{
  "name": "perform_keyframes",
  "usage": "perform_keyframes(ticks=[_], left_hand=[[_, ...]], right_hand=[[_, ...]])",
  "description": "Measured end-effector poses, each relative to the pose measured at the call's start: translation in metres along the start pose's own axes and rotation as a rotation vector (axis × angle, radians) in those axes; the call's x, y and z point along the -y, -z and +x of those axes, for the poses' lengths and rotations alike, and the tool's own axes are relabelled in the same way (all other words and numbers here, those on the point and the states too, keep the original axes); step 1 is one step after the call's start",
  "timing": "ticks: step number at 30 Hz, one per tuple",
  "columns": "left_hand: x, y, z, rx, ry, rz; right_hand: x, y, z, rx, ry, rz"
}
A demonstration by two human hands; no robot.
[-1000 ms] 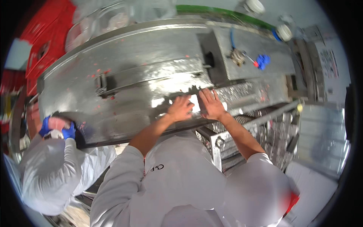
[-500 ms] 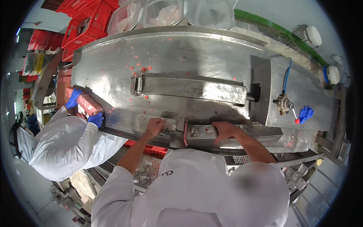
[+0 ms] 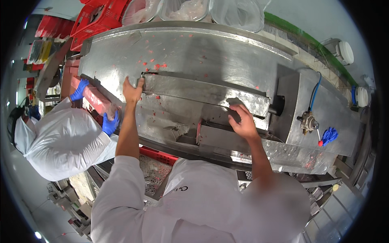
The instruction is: The person repeatedly picks up small metal molds from a stainless steel table and places them into a large perforated metal basket. The person handles the molds one by one, transferring them from the table surface into the basket's compartments.
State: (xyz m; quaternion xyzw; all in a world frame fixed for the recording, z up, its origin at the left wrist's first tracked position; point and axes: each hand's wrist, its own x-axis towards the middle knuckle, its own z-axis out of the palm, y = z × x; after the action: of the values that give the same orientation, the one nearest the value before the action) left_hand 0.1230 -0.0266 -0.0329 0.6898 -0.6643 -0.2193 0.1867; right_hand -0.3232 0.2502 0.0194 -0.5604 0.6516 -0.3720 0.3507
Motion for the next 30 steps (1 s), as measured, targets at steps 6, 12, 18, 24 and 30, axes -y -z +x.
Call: perform_keyframes(ticks=[6,12,18,24,30], left_hand=[[-0.088,-0.012,-0.001,0.53,-0.885,0.895],[-0.073,-0.017,0.026,0.518,-1.091,0.819],[-0.063,0.094,-0.063,0.27,-0.924,0.862],[0.12,0.185,-0.352,0.007,-0.349,0.552],[0.206,0.255,-0.713,0.015,0.484,0.173]], right_hand=[[0.024,-0.056,0.06,0.118,0.094,-0.642],[-0.004,-0.067,0.092,0.244,-0.028,-0.946],[0.071,-0.093,0.083,0.304,0.177,-0.782],[0.17,-0.23,0.026,0.848,0.535,-0.916],[0.313,-0.441,-0.151,1.33,1.27,-0.629]])
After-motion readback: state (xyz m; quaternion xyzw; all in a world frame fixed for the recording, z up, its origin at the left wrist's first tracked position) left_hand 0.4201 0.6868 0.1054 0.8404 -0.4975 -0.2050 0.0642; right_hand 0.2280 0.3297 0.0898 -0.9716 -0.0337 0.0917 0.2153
